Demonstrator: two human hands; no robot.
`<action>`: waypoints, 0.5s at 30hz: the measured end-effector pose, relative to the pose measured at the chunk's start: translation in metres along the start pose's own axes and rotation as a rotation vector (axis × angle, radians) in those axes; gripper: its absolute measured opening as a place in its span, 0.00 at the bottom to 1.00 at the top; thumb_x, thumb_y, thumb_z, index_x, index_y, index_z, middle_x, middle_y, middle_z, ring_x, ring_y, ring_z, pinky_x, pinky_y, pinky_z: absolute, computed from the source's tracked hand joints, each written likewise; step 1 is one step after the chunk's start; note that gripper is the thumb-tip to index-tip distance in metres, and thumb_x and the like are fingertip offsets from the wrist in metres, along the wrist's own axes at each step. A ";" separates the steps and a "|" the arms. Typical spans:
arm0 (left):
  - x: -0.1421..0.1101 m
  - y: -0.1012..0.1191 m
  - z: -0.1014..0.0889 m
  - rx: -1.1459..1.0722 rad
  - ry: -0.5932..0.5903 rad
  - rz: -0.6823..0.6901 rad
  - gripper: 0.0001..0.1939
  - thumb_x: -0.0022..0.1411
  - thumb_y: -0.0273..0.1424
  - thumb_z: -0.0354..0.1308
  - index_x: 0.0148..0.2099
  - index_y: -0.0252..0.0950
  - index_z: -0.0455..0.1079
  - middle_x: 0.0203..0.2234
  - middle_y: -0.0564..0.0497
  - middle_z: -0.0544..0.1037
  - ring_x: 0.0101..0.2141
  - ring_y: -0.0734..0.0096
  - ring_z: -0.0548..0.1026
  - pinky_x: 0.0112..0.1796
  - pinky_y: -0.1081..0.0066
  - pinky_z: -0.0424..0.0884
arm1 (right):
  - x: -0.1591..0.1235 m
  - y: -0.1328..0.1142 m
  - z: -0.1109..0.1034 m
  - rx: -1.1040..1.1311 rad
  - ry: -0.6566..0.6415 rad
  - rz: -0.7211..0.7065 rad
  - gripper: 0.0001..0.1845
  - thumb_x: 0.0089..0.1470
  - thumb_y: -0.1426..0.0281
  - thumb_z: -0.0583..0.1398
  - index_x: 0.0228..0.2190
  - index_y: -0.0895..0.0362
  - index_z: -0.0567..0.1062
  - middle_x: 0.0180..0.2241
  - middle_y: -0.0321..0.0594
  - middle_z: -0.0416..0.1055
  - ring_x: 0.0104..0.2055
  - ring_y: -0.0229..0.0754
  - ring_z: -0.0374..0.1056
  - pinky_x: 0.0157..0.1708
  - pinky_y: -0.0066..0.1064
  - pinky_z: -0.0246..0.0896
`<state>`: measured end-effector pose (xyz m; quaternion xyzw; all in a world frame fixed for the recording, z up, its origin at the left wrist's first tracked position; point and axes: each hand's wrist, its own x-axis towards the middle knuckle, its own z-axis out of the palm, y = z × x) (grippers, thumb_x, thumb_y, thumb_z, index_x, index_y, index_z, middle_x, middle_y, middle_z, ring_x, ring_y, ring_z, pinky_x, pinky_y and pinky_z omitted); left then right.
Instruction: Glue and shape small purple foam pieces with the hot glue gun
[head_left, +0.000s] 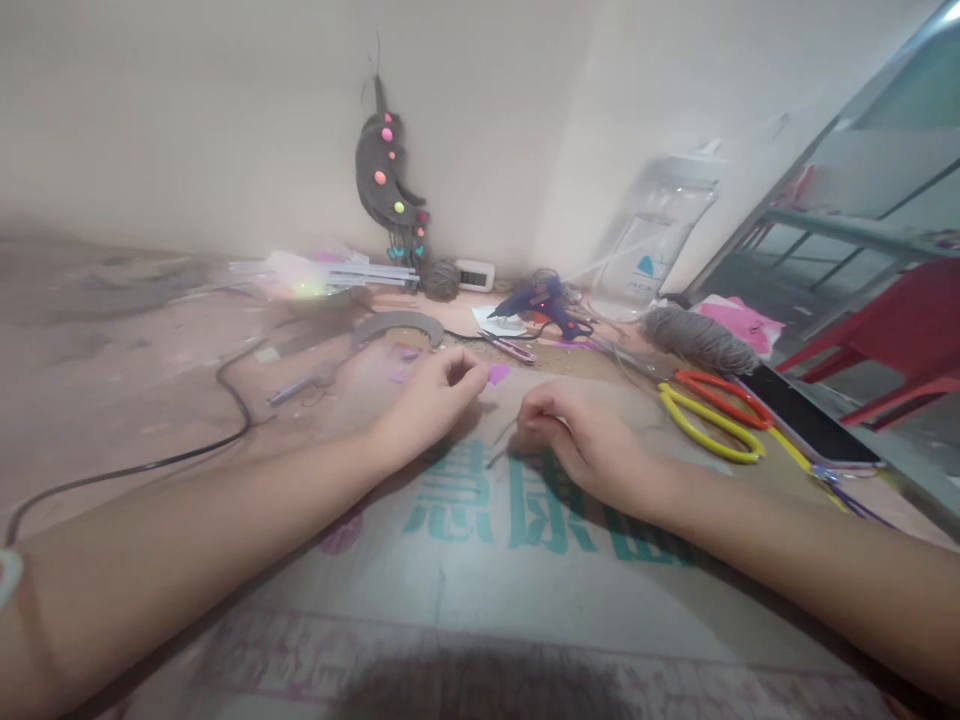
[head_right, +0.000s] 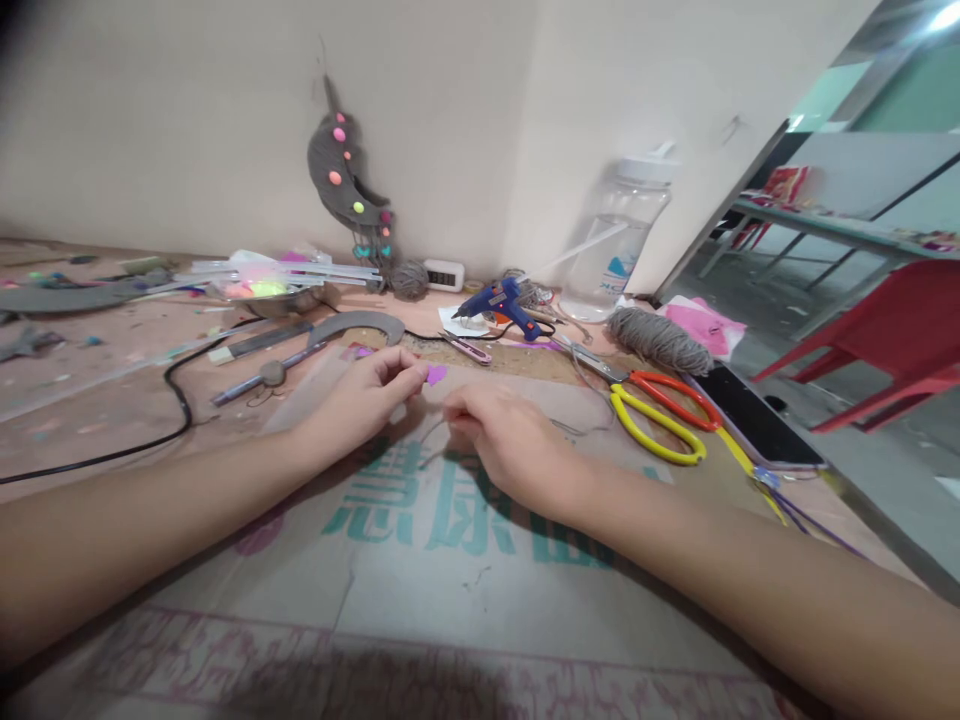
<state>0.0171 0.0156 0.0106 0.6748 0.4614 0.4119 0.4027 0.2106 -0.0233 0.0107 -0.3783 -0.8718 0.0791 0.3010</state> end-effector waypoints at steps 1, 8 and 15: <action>0.000 0.000 0.000 0.007 -0.007 0.012 0.10 0.60 0.36 0.54 0.30 0.36 0.66 0.21 0.57 0.67 0.22 0.76 0.62 0.24 0.74 0.59 | -0.001 0.001 -0.003 -0.003 0.013 0.011 0.10 0.62 0.75 0.50 0.36 0.54 0.70 0.31 0.37 0.74 0.33 0.40 0.70 0.35 0.32 0.64; 0.000 -0.003 0.001 0.027 -0.031 0.052 0.11 0.61 0.35 0.54 0.29 0.36 0.64 0.21 0.56 0.67 0.23 0.75 0.64 0.26 0.73 0.60 | 0.004 0.003 -0.012 -0.042 0.130 -0.021 0.10 0.58 0.78 0.56 0.39 0.54 0.73 0.33 0.35 0.78 0.35 0.37 0.73 0.36 0.29 0.65; 0.001 -0.005 0.001 0.058 -0.029 0.051 0.11 0.62 0.36 0.54 0.29 0.36 0.64 0.23 0.56 0.68 0.24 0.74 0.65 0.27 0.73 0.60 | 0.005 -0.002 -0.018 -0.099 0.180 0.002 0.09 0.57 0.79 0.57 0.38 0.57 0.73 0.31 0.36 0.75 0.29 0.35 0.69 0.30 0.27 0.63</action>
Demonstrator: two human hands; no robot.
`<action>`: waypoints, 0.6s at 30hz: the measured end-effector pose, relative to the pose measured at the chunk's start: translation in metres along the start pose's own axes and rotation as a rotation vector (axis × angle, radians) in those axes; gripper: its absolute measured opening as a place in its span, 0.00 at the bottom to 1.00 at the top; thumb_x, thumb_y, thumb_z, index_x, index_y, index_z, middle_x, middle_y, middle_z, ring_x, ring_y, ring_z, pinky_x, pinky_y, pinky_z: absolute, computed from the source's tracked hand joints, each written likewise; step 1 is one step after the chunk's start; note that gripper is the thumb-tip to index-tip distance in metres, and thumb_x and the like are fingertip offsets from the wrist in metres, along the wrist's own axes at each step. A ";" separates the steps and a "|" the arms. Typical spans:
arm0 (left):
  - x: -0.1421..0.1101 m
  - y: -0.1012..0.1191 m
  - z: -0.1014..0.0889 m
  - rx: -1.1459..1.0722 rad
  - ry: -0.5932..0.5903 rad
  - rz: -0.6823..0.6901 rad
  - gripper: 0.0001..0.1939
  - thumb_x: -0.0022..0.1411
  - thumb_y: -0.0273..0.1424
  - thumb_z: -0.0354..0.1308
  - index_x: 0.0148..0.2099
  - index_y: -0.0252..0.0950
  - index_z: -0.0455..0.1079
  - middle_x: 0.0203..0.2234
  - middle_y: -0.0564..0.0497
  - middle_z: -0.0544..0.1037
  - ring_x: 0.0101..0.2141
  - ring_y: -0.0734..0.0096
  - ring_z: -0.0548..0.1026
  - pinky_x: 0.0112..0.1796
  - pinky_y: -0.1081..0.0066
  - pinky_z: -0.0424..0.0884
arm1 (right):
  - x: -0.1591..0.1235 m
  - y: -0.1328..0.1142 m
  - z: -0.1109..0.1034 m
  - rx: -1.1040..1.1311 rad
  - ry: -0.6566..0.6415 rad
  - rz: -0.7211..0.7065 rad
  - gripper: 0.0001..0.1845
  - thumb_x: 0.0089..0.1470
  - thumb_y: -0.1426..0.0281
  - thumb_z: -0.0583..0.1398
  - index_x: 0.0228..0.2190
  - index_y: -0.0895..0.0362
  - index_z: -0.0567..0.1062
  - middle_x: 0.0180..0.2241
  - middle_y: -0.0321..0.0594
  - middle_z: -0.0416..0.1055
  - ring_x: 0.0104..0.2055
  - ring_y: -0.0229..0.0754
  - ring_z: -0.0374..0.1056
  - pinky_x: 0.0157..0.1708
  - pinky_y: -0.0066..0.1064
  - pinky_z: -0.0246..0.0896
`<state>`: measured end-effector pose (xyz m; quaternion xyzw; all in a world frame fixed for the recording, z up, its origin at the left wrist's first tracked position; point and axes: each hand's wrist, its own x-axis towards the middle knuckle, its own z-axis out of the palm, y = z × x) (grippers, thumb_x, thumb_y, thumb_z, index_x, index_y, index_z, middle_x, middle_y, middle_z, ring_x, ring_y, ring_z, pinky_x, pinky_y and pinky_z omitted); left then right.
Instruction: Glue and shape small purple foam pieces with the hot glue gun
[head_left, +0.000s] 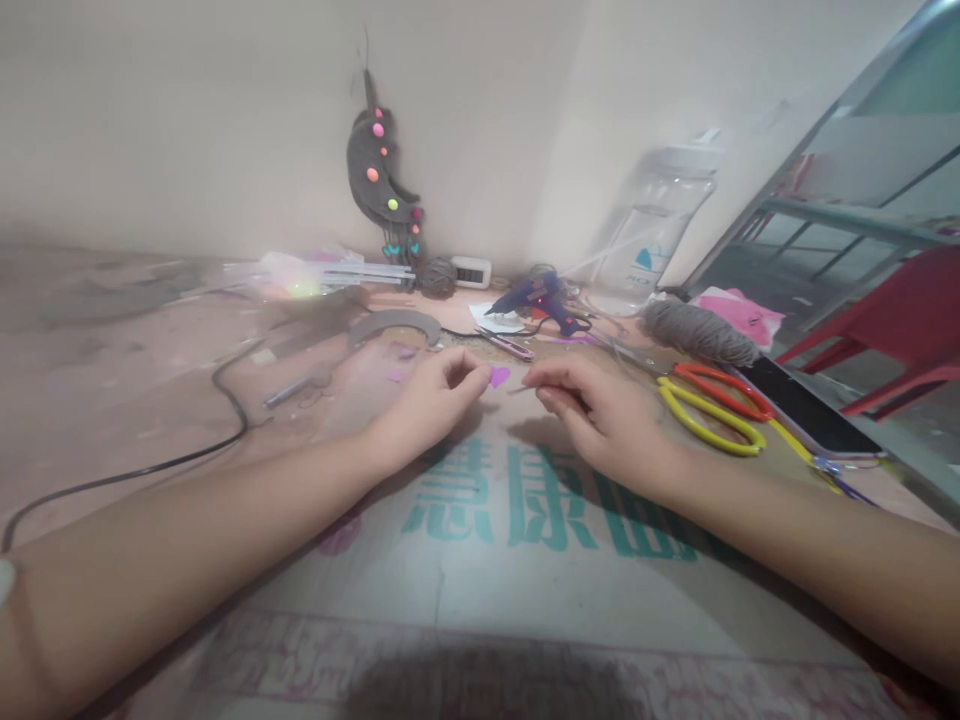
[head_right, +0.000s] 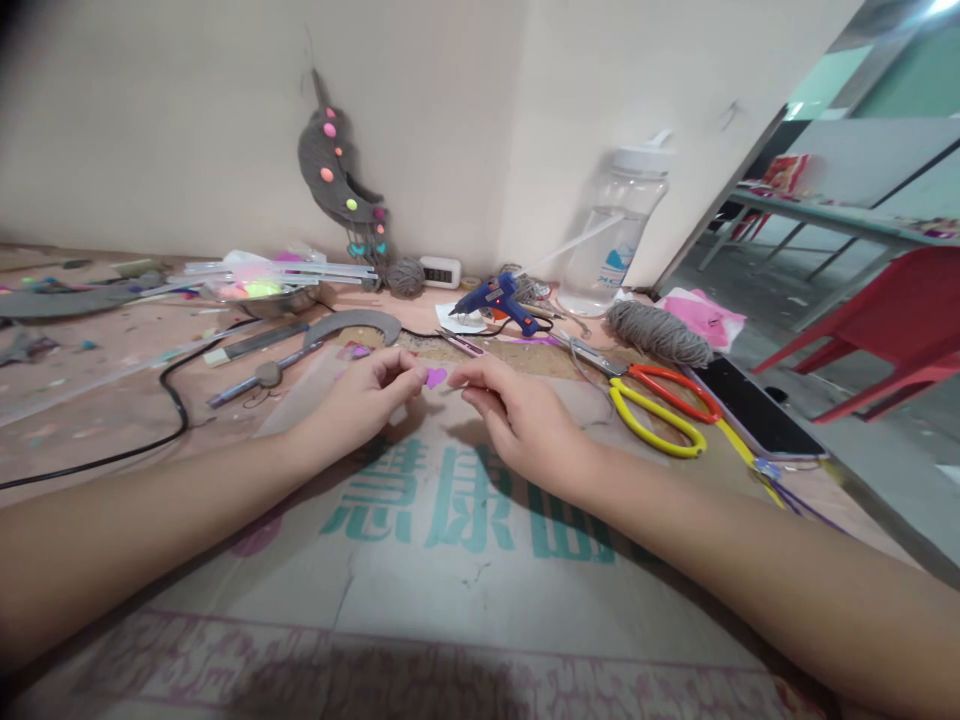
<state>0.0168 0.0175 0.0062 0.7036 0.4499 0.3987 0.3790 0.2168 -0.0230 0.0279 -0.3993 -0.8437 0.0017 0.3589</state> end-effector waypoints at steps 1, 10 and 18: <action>0.000 0.000 0.000 0.001 -0.002 0.001 0.11 0.62 0.36 0.54 0.29 0.36 0.64 0.22 0.56 0.68 0.23 0.74 0.64 0.26 0.73 0.60 | 0.000 0.000 -0.001 0.013 0.002 -0.004 0.09 0.57 0.77 0.58 0.40 0.57 0.74 0.32 0.37 0.76 0.29 0.35 0.69 0.30 0.27 0.63; -0.001 0.001 0.000 0.004 -0.017 0.012 0.12 0.62 0.36 0.53 0.29 0.36 0.64 0.24 0.55 0.70 0.25 0.74 0.66 0.27 0.73 0.61 | 0.000 0.002 0.000 0.104 -0.021 0.058 0.04 0.56 0.75 0.61 0.31 0.57 0.77 0.27 0.33 0.76 0.26 0.32 0.68 0.27 0.24 0.60; -0.002 0.002 0.001 0.033 -0.057 0.043 0.10 0.63 0.34 0.53 0.30 0.36 0.64 0.24 0.55 0.69 0.25 0.74 0.65 0.27 0.73 0.60 | 0.003 0.000 0.005 0.293 -0.057 0.251 0.05 0.57 0.71 0.59 0.29 0.57 0.73 0.23 0.32 0.72 0.24 0.32 0.64 0.24 0.23 0.57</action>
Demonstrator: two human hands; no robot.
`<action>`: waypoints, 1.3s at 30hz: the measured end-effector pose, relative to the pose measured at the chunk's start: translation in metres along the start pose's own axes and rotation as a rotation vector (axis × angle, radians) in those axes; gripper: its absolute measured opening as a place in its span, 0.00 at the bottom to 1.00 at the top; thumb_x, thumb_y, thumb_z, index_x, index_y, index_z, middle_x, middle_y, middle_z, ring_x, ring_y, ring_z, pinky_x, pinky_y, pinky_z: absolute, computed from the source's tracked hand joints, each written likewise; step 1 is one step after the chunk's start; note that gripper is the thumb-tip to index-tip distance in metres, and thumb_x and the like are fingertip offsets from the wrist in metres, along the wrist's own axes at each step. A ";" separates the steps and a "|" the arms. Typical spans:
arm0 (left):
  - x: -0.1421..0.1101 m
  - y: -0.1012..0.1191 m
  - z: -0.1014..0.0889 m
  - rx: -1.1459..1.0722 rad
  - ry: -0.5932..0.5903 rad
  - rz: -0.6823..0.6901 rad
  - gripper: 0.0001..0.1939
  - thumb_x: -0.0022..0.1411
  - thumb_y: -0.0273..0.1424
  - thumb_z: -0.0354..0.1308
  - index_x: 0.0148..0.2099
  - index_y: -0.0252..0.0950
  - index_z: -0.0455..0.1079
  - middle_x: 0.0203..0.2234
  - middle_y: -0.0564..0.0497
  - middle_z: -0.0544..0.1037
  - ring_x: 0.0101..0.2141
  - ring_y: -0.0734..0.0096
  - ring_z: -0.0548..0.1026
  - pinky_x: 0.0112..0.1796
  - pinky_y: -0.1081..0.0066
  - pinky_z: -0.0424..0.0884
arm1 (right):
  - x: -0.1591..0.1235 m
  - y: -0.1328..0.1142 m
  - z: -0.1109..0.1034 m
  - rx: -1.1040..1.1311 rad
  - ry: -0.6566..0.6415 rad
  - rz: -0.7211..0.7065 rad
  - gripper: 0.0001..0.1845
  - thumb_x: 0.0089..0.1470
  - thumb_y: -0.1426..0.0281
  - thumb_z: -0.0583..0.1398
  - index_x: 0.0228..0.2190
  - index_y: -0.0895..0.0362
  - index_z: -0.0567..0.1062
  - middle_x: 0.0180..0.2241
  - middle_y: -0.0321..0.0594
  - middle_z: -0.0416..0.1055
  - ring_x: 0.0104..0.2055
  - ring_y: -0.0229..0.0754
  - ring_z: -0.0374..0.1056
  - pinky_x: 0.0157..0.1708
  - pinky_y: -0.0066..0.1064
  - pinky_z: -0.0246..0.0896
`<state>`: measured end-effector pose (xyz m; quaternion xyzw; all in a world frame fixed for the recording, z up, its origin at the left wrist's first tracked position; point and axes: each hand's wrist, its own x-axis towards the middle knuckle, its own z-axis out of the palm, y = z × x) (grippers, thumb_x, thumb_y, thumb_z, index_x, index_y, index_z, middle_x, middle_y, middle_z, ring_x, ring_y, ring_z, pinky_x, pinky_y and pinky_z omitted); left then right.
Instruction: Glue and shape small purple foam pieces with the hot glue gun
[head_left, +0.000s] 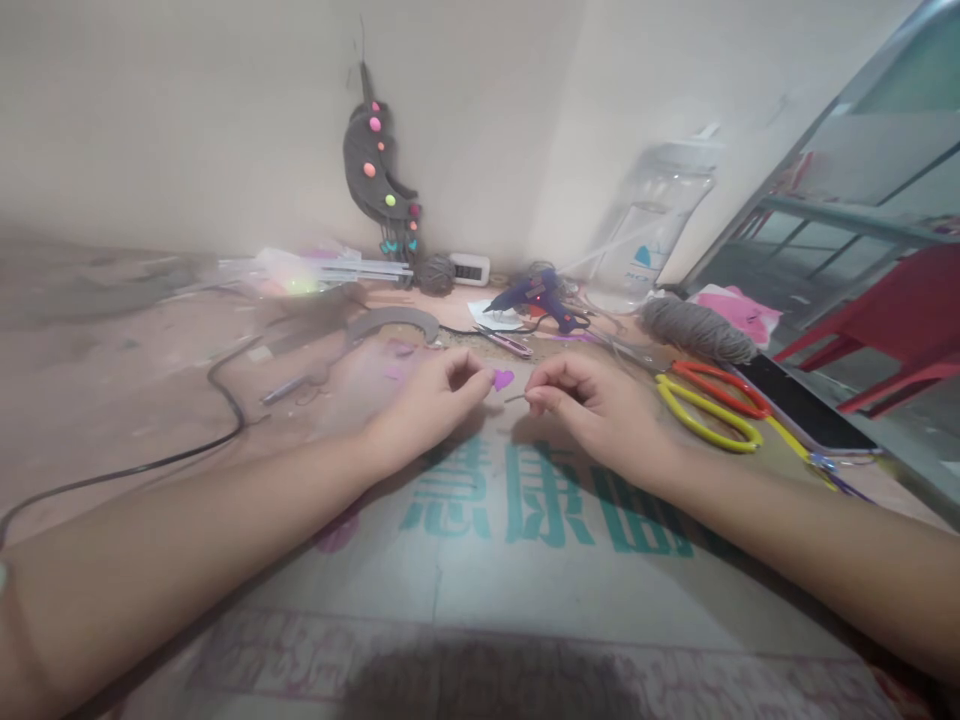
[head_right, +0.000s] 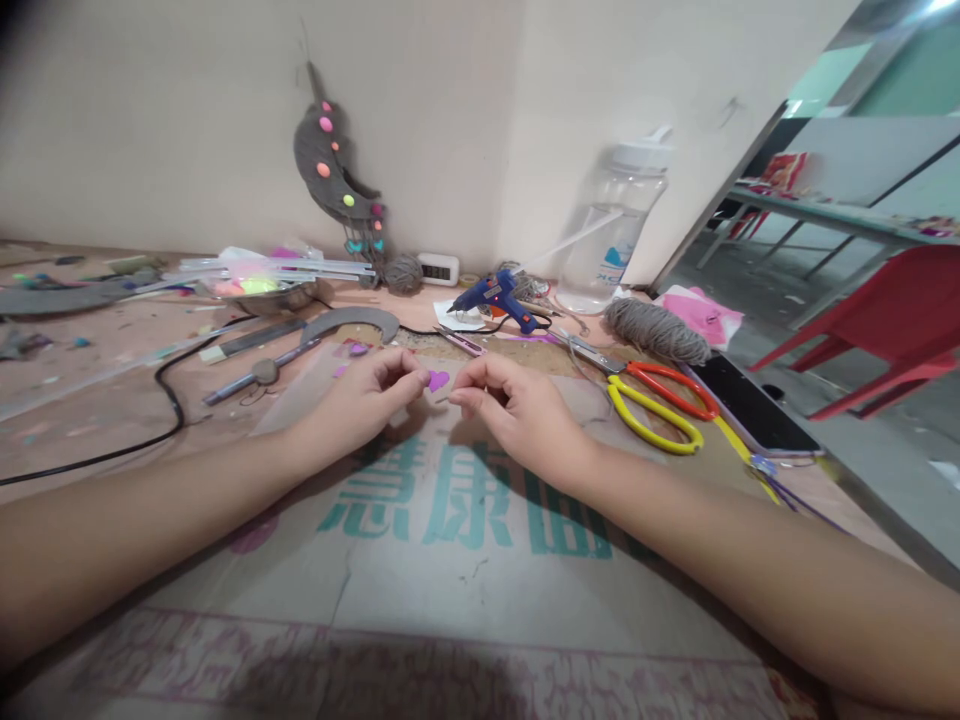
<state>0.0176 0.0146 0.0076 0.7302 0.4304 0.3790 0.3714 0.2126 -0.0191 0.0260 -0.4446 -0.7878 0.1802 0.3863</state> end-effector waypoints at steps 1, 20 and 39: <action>0.000 0.000 0.000 -0.001 -0.009 0.000 0.10 0.63 0.34 0.53 0.30 0.36 0.64 0.23 0.55 0.69 0.25 0.75 0.65 0.27 0.73 0.60 | 0.000 0.001 0.002 0.024 -0.003 0.011 0.05 0.57 0.71 0.60 0.29 0.57 0.73 0.23 0.32 0.72 0.24 0.32 0.64 0.24 0.23 0.57; -0.004 0.007 0.000 0.033 -0.057 0.056 0.09 0.62 0.32 0.52 0.29 0.35 0.65 0.24 0.55 0.70 0.26 0.74 0.67 0.28 0.73 0.62 | 0.005 0.007 0.008 0.208 -0.049 0.203 0.08 0.56 0.65 0.60 0.34 0.57 0.73 0.24 0.34 0.73 0.23 0.35 0.66 0.24 0.26 0.60; -0.012 0.001 0.004 0.155 -0.100 0.342 0.20 0.61 0.31 0.57 0.55 0.38 0.60 0.36 0.51 0.72 0.38 0.69 0.72 0.42 0.69 0.68 | 0.005 0.005 0.007 0.559 -0.127 0.496 0.14 0.55 0.58 0.61 0.29 0.56 0.69 0.15 0.28 0.66 0.09 0.28 0.50 0.09 0.22 0.42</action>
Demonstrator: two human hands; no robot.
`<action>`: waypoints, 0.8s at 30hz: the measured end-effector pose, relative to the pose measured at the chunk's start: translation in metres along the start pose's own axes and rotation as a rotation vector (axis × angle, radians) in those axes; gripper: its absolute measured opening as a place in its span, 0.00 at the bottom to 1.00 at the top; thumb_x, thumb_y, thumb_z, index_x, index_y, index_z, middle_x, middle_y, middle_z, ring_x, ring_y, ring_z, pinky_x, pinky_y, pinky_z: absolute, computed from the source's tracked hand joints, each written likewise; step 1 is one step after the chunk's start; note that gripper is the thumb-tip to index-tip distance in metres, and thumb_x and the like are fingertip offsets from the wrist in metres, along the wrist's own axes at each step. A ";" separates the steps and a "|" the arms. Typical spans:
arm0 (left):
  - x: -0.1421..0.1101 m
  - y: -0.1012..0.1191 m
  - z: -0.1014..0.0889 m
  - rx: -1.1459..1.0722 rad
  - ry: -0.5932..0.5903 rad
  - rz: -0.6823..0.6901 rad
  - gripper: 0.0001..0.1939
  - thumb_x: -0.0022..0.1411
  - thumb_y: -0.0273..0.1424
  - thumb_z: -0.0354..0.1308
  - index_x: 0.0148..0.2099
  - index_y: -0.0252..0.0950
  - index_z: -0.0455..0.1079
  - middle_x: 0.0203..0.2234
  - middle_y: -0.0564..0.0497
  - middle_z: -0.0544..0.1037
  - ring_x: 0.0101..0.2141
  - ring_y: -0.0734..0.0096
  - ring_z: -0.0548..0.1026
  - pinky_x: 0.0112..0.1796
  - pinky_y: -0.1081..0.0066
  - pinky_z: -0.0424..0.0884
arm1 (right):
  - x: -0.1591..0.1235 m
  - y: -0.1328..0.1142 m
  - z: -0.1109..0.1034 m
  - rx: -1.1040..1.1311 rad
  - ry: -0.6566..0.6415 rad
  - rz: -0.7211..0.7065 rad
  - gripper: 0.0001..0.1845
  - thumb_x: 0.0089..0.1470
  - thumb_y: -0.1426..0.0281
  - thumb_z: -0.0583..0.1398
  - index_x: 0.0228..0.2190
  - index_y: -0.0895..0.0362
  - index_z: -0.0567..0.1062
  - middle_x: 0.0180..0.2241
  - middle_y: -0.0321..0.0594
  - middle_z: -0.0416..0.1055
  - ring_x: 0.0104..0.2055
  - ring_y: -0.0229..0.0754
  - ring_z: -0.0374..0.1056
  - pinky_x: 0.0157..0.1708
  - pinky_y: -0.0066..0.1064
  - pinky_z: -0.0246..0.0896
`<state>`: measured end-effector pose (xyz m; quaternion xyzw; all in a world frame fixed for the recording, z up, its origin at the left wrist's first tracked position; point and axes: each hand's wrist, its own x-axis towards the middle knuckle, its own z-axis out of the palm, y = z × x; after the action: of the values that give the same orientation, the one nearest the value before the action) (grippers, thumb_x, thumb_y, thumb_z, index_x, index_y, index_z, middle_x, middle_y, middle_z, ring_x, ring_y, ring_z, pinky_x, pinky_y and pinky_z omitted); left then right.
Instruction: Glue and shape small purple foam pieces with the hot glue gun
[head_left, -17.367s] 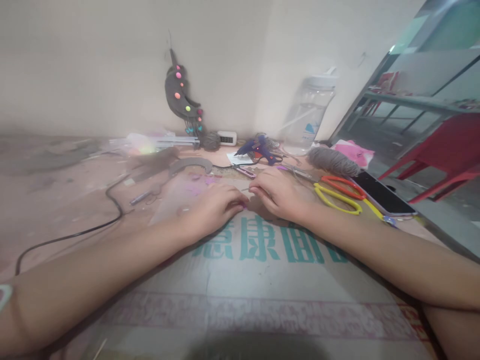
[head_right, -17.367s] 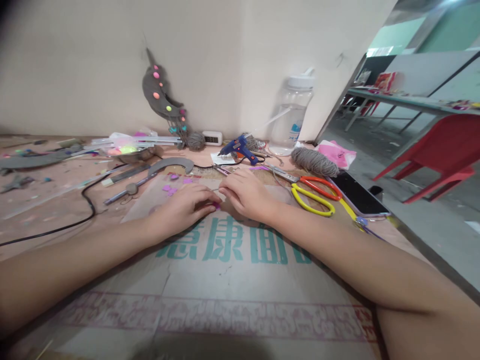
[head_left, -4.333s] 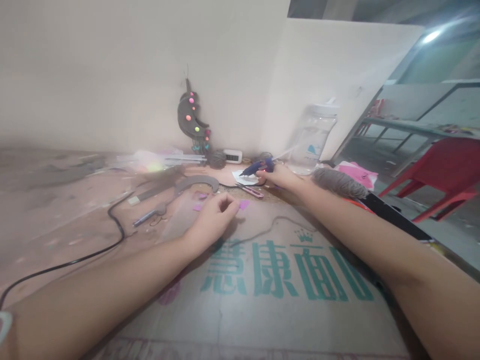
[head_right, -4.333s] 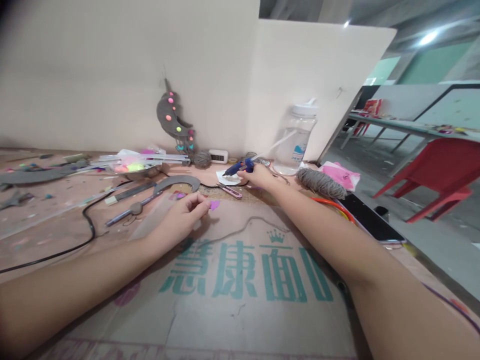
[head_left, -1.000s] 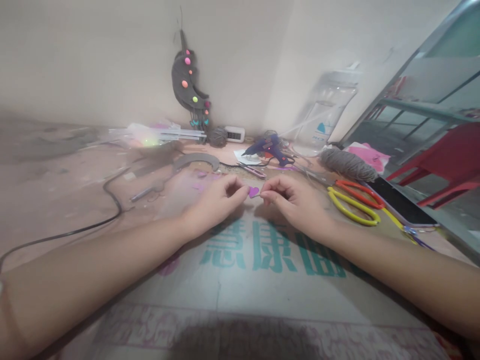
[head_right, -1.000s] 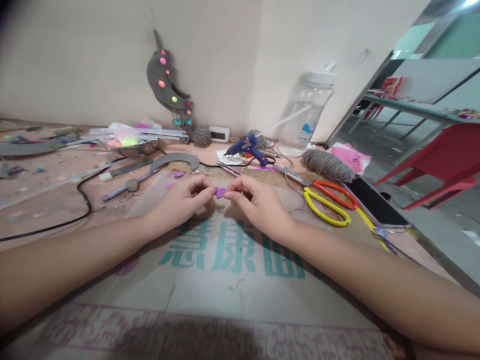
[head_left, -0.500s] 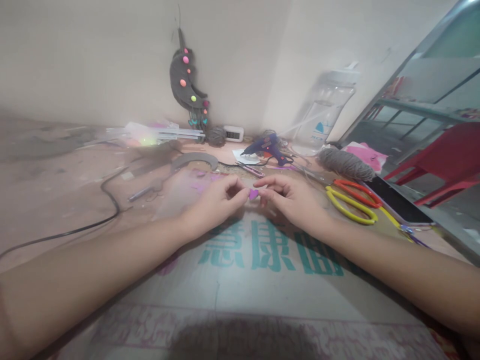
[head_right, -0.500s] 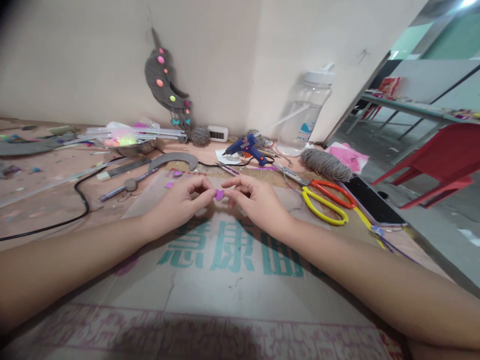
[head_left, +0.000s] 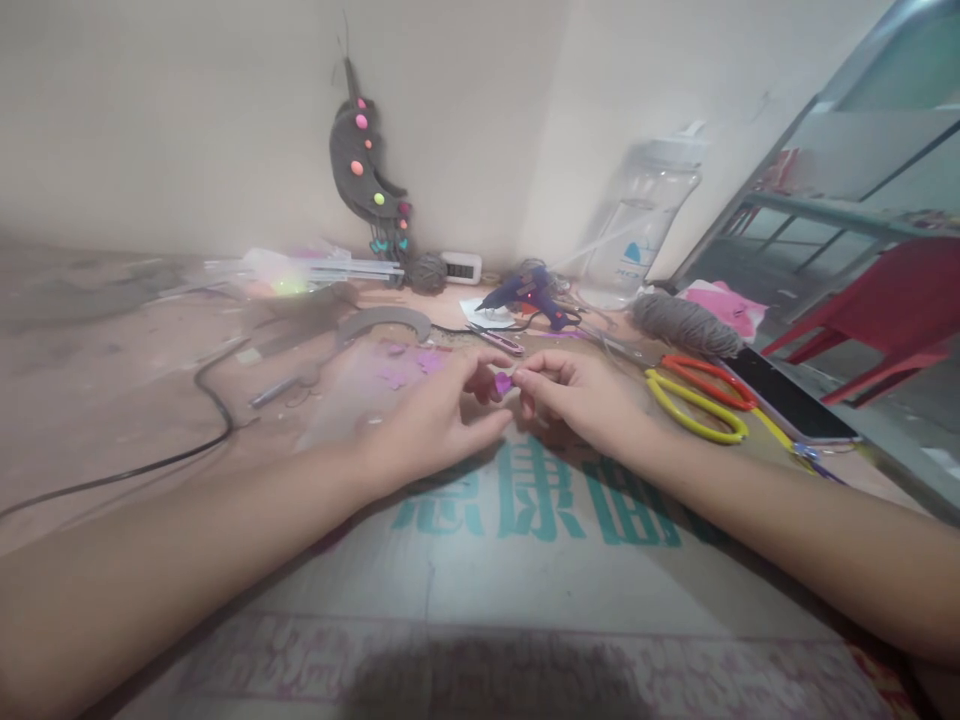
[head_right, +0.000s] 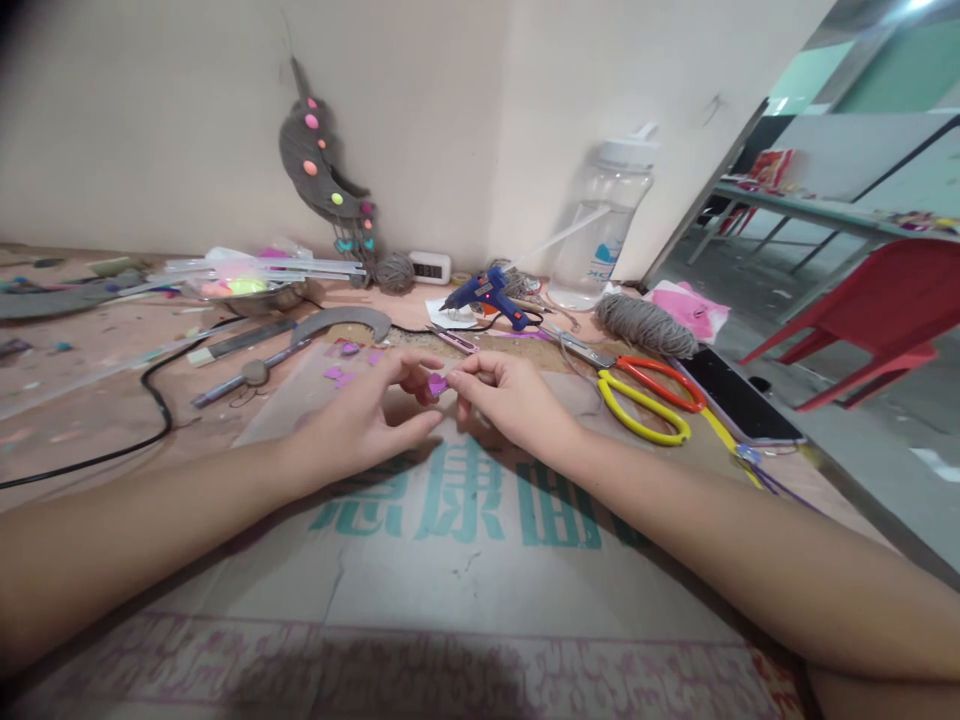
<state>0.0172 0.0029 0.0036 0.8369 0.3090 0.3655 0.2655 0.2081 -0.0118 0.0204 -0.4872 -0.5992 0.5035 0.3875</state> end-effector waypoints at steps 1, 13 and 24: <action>-0.001 0.000 0.001 0.030 -0.007 0.028 0.20 0.60 0.30 0.57 0.54 0.38 0.61 0.37 0.51 0.72 0.39 0.69 0.71 0.42 0.68 0.68 | 0.000 0.001 0.000 0.004 -0.002 -0.006 0.15 0.55 0.57 0.61 0.29 0.56 0.69 0.15 0.28 0.66 0.10 0.28 0.51 0.09 0.22 0.43; 0.002 0.000 0.002 -0.018 -0.003 0.041 0.11 0.63 0.28 0.55 0.48 0.36 0.63 0.40 0.49 0.74 0.40 0.70 0.72 0.43 0.68 0.68 | 0.002 0.006 0.001 -0.041 -0.020 -0.055 0.15 0.54 0.57 0.61 0.30 0.57 0.71 0.18 0.30 0.69 0.15 0.29 0.58 0.13 0.21 0.48; 0.000 -0.002 0.001 0.015 -0.022 0.006 0.10 0.64 0.27 0.51 0.48 0.37 0.62 0.40 0.49 0.74 0.42 0.67 0.72 0.46 0.65 0.69 | 0.001 0.004 0.003 -0.089 0.002 -0.040 0.16 0.53 0.56 0.61 0.30 0.57 0.71 0.19 0.31 0.68 0.15 0.30 0.58 0.13 0.21 0.49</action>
<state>0.0177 0.0038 0.0019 0.8438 0.3065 0.3546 0.2615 0.2056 -0.0112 0.0163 -0.4922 -0.6303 0.4681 0.3760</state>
